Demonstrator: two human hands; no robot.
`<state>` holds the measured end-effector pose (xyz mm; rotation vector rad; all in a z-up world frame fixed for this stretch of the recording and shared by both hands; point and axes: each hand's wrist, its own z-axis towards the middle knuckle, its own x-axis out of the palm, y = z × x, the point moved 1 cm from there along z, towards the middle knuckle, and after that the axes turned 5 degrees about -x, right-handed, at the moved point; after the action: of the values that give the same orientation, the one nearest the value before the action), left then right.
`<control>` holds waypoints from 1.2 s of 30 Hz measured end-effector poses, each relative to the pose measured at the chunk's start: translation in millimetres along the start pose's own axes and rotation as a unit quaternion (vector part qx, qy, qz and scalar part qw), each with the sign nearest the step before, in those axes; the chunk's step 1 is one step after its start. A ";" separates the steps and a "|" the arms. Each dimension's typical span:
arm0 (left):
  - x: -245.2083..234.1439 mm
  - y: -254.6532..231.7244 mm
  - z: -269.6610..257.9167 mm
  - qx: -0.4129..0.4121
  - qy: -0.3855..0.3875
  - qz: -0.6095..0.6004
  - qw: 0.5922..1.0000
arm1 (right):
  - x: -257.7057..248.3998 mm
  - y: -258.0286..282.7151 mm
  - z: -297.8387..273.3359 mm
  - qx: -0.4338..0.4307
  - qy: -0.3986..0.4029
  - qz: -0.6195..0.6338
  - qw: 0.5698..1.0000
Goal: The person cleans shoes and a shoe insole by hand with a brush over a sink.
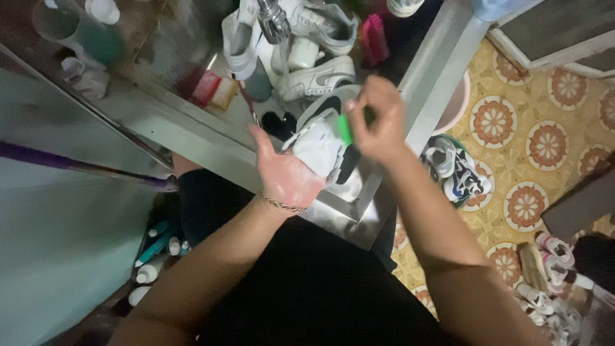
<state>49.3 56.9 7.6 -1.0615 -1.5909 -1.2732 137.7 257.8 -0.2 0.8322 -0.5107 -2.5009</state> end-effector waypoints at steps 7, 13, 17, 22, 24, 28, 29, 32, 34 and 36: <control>-56.7 -19.3 5.7 -0.058 0.001 0.014 0.998 | -14.4 -8.0 -18.2 0.075 -0.029 -0.027 0.996; -4.4 10.3 8.4 0.025 -0.116 0.063 0.991 | 0.7 5.2 -8.3 0.022 -0.032 -0.052 0.998; 17.0 13.2 2.5 0.021 -0.186 0.103 0.977 | -53.5 -55.7 -10.5 0.006 -0.044 -0.077 0.996; -11.9 13.3 14.0 0.008 -0.197 0.128 0.972 | -11.0 7.4 3.3 0.017 -0.022 -0.066 0.997; -3.6 15.5 12.1 0.010 -0.201 0.121 0.972 | -18.9 -6.0 -2.3 0.021 -0.007 -0.045 0.999; 14.7 28.7 5.9 -0.002 -0.182 0.154 0.971 | -47.0 -29.1 -6.6 0.022 -0.036 -0.084 0.996; 10.3 31.6 6.2 0.008 -0.187 0.162 0.969 | -43.2 -17.2 -1.2 0.030 -0.045 -0.081 0.995; -24.0 25.4 14.3 -0.033 -0.174 0.194 0.965 | -19.8 27.1 -4.3 0.045 -0.032 -0.032 0.998; -20.2 29.3 3.2 -0.052 -0.221 0.280 0.933 | -57.5 -7.9 -16.5 0.058 -0.029 -0.077 0.995; -23.3 27.3 1.5 -0.067 -0.267 0.361 0.891 | -65.3 -22.6 -22.3 0.069 -0.024 -0.117 0.990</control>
<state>82.2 59.2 -6.6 -1.9830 -1.2581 -0.6016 191.7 306.1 2.7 0.9353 -0.6424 -2.7302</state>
